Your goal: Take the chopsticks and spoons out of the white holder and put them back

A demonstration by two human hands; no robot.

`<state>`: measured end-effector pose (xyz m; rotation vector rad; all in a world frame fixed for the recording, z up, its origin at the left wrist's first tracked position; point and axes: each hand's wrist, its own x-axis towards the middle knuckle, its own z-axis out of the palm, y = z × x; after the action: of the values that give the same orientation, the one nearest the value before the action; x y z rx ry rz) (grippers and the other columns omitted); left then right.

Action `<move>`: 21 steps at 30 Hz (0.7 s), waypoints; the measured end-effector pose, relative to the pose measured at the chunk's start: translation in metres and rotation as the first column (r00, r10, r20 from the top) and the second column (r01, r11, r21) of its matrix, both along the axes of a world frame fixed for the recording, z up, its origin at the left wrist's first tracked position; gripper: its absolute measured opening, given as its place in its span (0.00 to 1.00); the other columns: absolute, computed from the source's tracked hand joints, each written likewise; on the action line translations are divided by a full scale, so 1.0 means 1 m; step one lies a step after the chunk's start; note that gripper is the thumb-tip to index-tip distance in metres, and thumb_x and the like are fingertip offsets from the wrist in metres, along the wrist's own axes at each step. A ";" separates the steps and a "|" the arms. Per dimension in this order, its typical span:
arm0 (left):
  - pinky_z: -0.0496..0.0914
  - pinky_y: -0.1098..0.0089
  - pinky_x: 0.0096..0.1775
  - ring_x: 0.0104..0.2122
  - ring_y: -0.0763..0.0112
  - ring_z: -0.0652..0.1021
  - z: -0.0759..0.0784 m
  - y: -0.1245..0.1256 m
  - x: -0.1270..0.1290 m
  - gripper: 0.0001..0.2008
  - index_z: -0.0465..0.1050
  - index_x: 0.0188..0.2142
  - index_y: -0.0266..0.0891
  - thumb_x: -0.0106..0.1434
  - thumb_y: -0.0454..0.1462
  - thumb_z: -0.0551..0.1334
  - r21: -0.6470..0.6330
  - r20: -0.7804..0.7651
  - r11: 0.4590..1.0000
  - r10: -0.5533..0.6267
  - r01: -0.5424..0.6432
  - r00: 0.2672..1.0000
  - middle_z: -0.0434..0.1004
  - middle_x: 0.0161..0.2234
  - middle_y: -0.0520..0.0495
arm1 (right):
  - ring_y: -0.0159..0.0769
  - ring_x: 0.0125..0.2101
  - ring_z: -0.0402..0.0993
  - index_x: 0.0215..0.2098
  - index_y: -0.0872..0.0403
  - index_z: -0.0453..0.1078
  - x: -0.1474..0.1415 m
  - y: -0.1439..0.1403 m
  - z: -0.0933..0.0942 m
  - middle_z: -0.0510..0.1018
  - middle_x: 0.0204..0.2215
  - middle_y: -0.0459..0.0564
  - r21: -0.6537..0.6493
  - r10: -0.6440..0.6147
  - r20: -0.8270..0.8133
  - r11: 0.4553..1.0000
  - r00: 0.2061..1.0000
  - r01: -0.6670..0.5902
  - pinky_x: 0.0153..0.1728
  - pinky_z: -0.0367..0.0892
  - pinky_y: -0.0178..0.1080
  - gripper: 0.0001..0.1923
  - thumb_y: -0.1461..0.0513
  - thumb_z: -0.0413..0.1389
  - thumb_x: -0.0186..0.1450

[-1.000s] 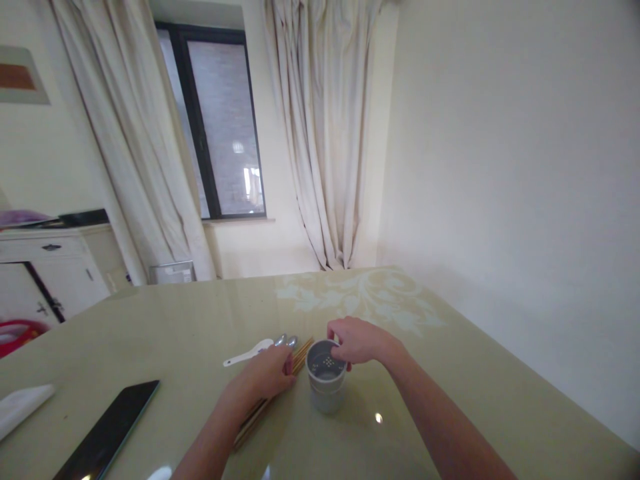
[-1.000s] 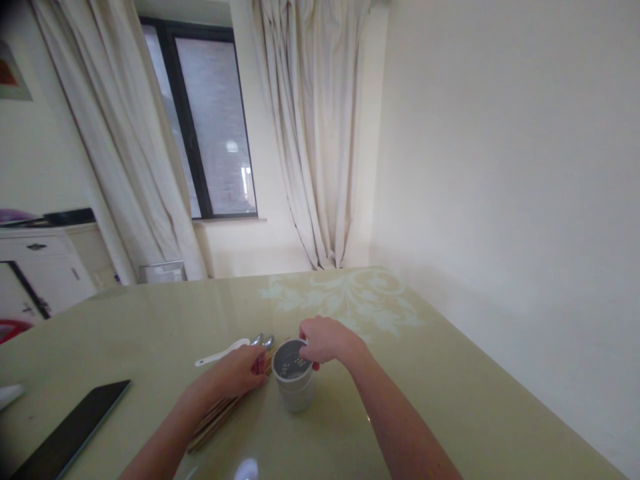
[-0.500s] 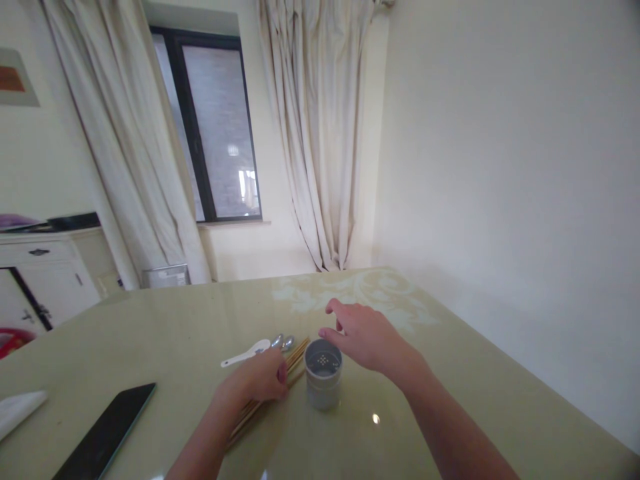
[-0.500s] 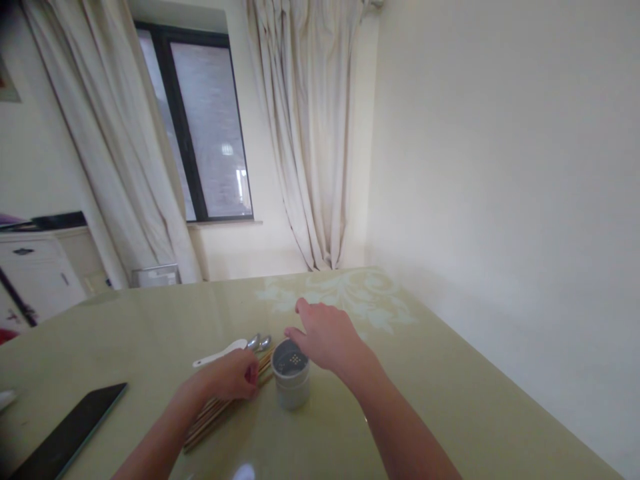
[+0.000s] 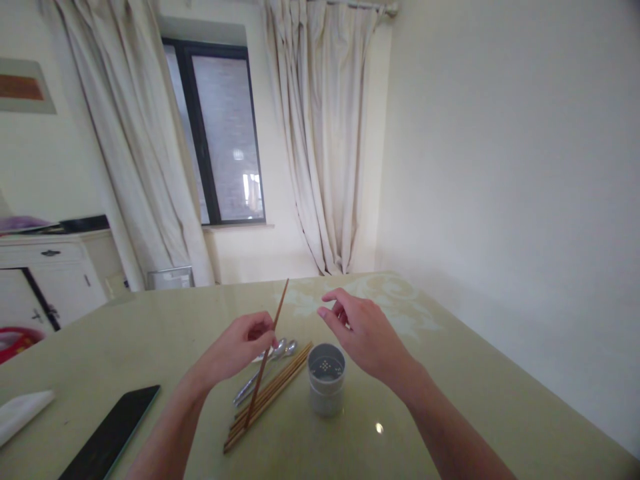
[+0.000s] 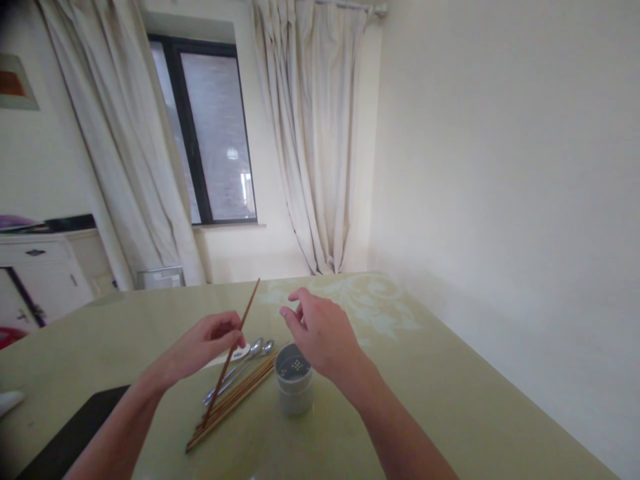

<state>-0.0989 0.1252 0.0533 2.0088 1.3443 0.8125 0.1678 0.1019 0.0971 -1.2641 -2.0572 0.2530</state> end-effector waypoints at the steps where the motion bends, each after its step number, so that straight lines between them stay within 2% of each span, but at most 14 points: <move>1: 0.69 0.69 0.36 0.32 0.66 0.78 0.008 -0.006 0.005 0.11 0.67 0.32 0.42 0.64 0.46 0.59 -0.016 0.112 0.999 -0.027 0.029 0.993 0.80 0.29 0.50 | 0.37 0.32 0.77 0.53 0.52 0.74 -0.003 0.000 -0.001 0.83 0.32 0.47 -0.002 0.028 -0.073 1.000 0.997 -0.028 0.36 0.65 0.37 0.15 0.53 0.54 0.75; 3: 0.70 0.70 0.35 0.31 0.68 0.77 0.019 -0.017 0.018 0.13 0.66 0.33 0.42 0.67 0.48 0.59 -0.005 0.249 0.996 -0.080 0.084 0.965 0.79 0.28 0.51 | 0.35 0.30 0.76 0.56 0.52 0.73 -0.010 0.002 -0.005 0.82 0.30 0.46 -0.034 0.102 -0.225 0.993 0.969 -0.112 0.35 0.66 0.37 0.18 0.51 0.54 0.75; 5: 0.68 0.72 0.33 0.29 0.70 0.75 0.025 -0.026 0.033 0.13 0.68 0.34 0.41 0.69 0.47 0.60 0.058 0.258 0.991 -0.129 0.118 0.958 0.76 0.27 0.52 | 0.34 0.28 0.74 0.54 0.52 0.73 -0.016 0.004 -0.009 0.80 0.29 0.45 -0.082 0.180 -0.392 0.970 0.902 -0.229 0.32 0.67 0.36 0.18 0.50 0.54 0.74; 9: 0.69 0.72 0.37 0.34 0.71 0.76 0.027 -0.032 0.047 0.12 0.76 0.40 0.40 0.70 0.46 0.62 0.132 0.233 0.979 -0.183 0.155 0.955 0.78 0.33 0.50 | 0.32 0.24 0.71 0.41 0.54 0.73 -0.016 0.007 -0.009 0.77 0.25 0.44 -0.108 0.252 -0.694 0.890 0.675 -0.443 0.28 0.68 0.35 0.17 0.48 0.59 0.70; 12: 0.71 0.73 0.36 0.33 0.71 0.77 0.028 -0.031 0.045 0.12 0.79 0.41 0.39 0.68 0.46 0.65 0.069 0.313 0.984 -0.175 0.161 0.933 0.81 0.34 0.50 | 0.30 0.23 0.70 0.35 0.54 0.74 -0.009 0.009 -0.002 0.77 0.24 0.44 -0.077 0.195 -0.813 0.898 0.549 -0.432 0.28 0.67 0.35 0.17 0.48 0.65 0.65; 16: 0.71 0.73 0.32 0.27 0.74 0.76 0.030 -0.034 0.045 0.16 0.82 0.34 0.37 0.67 0.48 0.66 -0.043 0.384 0.983 -0.150 0.180 0.911 0.83 0.30 0.47 | 0.28 0.24 0.68 0.33 0.54 0.76 -0.002 0.016 -0.001 0.77 0.28 0.44 -0.092 0.093 -0.904 0.910 0.417 -0.404 0.27 0.64 0.33 0.17 0.49 0.70 0.60; 18: 0.70 0.74 0.31 0.25 0.75 0.75 0.032 -0.037 0.048 0.17 0.82 0.32 0.37 0.66 0.48 0.67 -0.067 0.402 0.981 -0.141 0.182 0.905 0.84 0.29 0.46 | 0.27 0.25 0.69 0.34 0.54 0.78 -0.003 0.020 -0.004 0.78 0.30 0.45 -0.121 0.053 -0.925 0.898 0.376 -0.422 0.27 0.63 0.33 0.18 0.49 0.71 0.58; 21: 0.69 0.75 0.28 0.23 0.76 0.74 0.033 -0.040 0.055 0.18 0.82 0.31 0.36 0.65 0.49 0.68 -0.097 0.422 0.978 -0.127 0.184 0.898 0.84 0.28 0.45 | 0.27 0.26 0.70 0.36 0.54 0.80 -0.004 0.023 -0.007 0.78 0.32 0.45 -0.155 0.014 -0.934 0.884 0.356 -0.441 0.28 0.63 0.32 0.20 0.48 0.72 0.56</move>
<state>-0.0438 0.0854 0.0866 1.6911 0.9549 0.9780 0.1635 0.1247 0.0903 -0.6744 -1.1416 1.2711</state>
